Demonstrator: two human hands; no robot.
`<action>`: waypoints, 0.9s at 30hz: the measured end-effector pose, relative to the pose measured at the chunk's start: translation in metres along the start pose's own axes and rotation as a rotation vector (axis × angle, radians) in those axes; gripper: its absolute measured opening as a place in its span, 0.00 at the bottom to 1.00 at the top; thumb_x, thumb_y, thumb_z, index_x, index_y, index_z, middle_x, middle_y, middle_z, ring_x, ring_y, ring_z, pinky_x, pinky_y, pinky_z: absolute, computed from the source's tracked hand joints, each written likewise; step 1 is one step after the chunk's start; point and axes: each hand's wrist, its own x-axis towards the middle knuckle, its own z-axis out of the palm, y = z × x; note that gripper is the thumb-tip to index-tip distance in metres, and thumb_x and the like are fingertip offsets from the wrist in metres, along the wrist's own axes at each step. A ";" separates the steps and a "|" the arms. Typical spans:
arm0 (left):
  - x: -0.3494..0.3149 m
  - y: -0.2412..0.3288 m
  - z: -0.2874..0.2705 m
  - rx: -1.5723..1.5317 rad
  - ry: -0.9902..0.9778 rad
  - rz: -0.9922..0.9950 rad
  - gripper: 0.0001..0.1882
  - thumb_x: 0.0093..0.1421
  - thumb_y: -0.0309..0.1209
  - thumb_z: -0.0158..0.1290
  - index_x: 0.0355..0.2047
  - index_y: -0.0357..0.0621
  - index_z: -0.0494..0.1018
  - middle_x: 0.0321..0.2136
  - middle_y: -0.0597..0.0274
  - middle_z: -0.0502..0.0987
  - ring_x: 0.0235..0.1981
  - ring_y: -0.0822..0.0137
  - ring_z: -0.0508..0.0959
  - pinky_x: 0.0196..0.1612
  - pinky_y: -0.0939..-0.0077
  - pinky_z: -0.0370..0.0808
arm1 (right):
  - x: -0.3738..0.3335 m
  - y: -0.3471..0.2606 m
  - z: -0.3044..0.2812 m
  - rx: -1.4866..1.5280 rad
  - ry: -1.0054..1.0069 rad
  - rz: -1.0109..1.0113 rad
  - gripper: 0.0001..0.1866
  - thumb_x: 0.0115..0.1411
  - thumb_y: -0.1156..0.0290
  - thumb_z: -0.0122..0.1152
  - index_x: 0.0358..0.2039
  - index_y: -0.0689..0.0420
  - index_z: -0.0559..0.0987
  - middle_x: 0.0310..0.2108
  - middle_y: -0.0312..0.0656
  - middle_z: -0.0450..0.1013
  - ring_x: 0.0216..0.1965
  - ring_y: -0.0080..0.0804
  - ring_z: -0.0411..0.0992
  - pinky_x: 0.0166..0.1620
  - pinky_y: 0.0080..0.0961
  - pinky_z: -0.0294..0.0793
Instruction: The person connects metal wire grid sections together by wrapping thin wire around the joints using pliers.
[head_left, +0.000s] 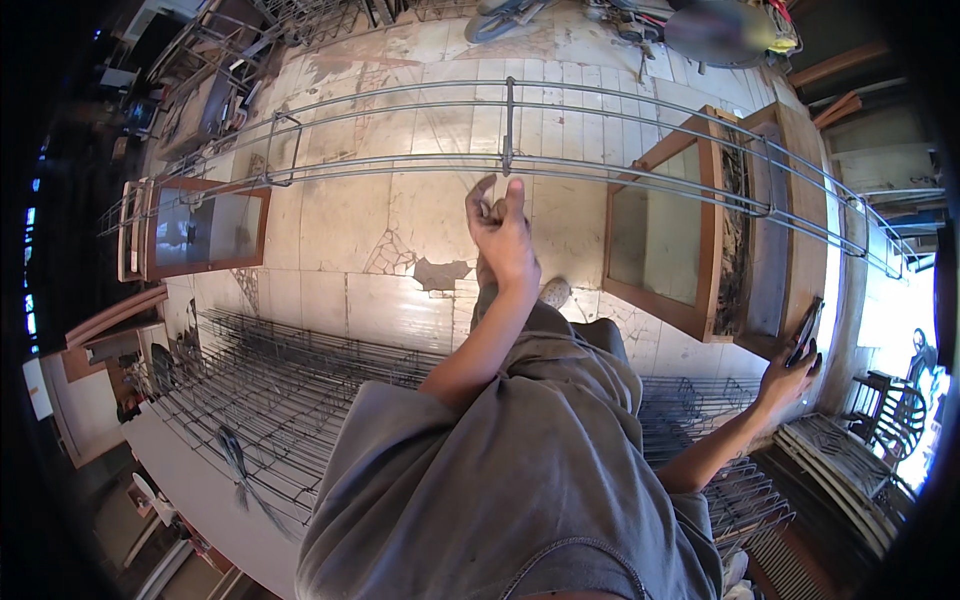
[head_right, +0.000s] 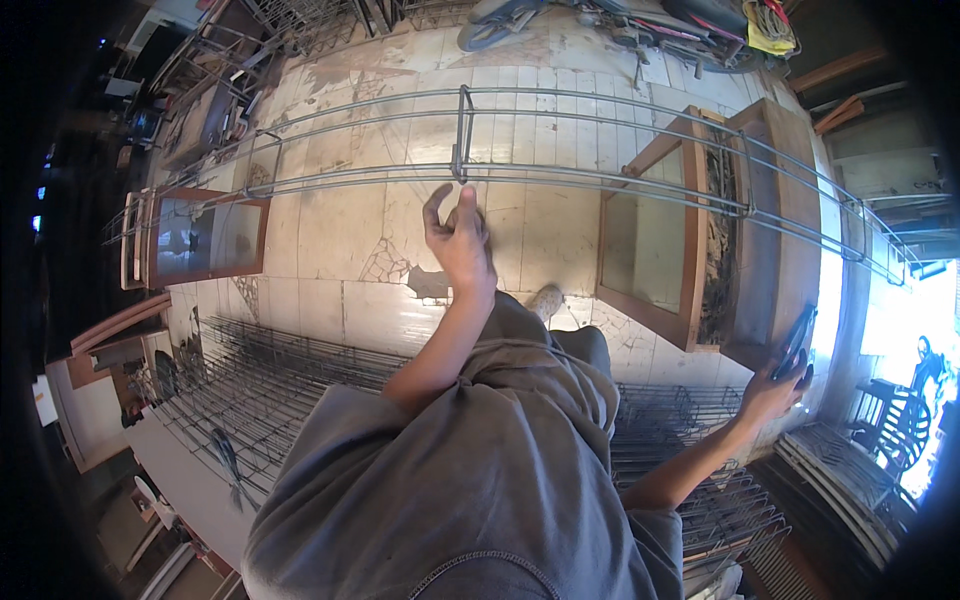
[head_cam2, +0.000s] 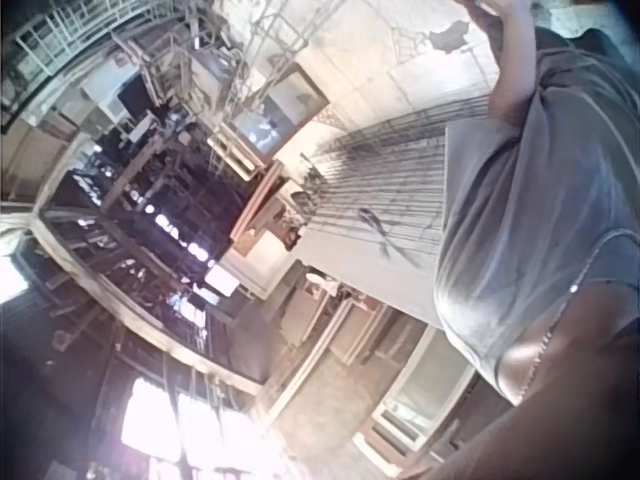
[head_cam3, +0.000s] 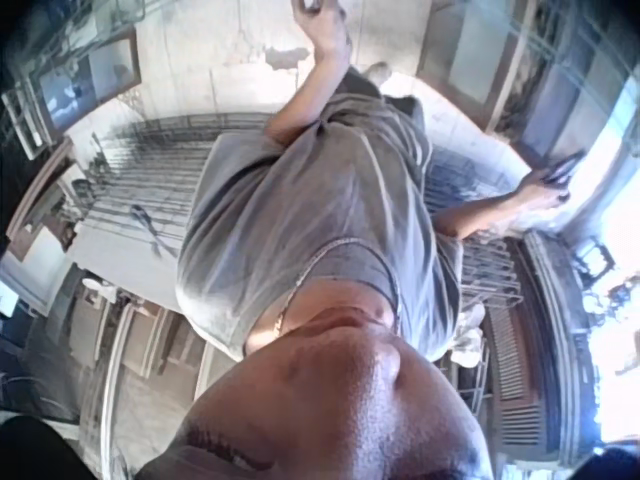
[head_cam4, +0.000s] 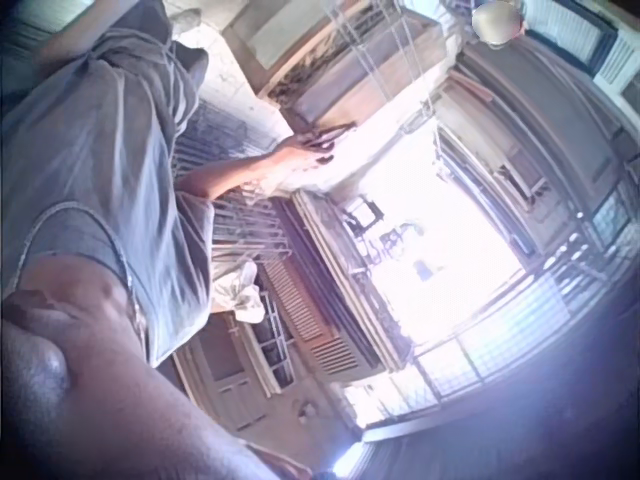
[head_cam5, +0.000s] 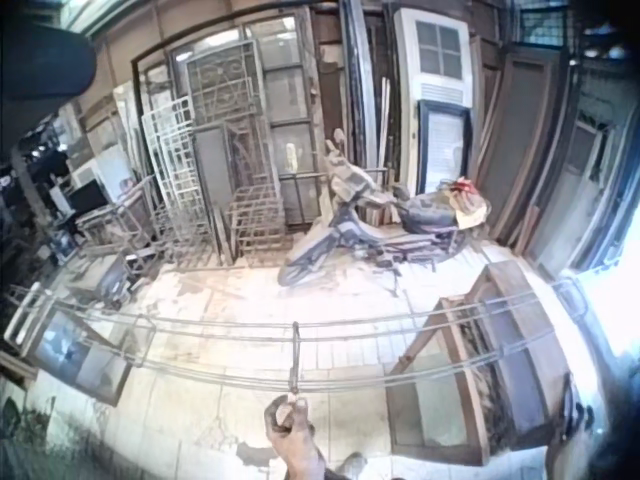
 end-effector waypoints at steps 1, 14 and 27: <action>-0.002 0.003 -0.010 0.025 -0.024 -0.027 0.23 0.58 0.35 0.63 0.48 0.43 0.66 0.13 0.78 0.58 0.12 0.83 0.53 0.16 0.83 0.48 | -0.001 -0.015 -0.009 0.127 0.051 -0.024 0.23 0.64 0.58 0.55 0.55 0.57 0.73 0.57 0.54 0.65 0.52 0.52 0.70 0.53 0.47 0.69; -0.010 0.045 -0.042 -0.001 -0.006 0.161 0.18 0.70 0.40 0.47 0.27 0.40 0.71 0.17 0.73 0.65 0.17 0.83 0.59 0.21 0.86 0.54 | -0.035 -0.367 -0.095 0.901 -0.522 -1.048 0.14 0.61 0.68 0.57 0.45 0.59 0.78 0.43 0.49 0.76 0.48 0.47 0.73 0.53 0.40 0.69; 0.019 0.060 -0.075 0.029 0.131 0.145 0.16 0.68 0.37 0.49 0.26 0.40 0.68 0.16 0.76 0.56 0.15 0.83 0.50 0.19 0.81 0.48 | -0.016 -0.402 -0.091 0.920 -1.068 -1.109 0.10 0.61 0.67 0.56 0.36 0.62 0.78 0.35 0.50 0.76 0.38 0.46 0.74 0.46 0.37 0.71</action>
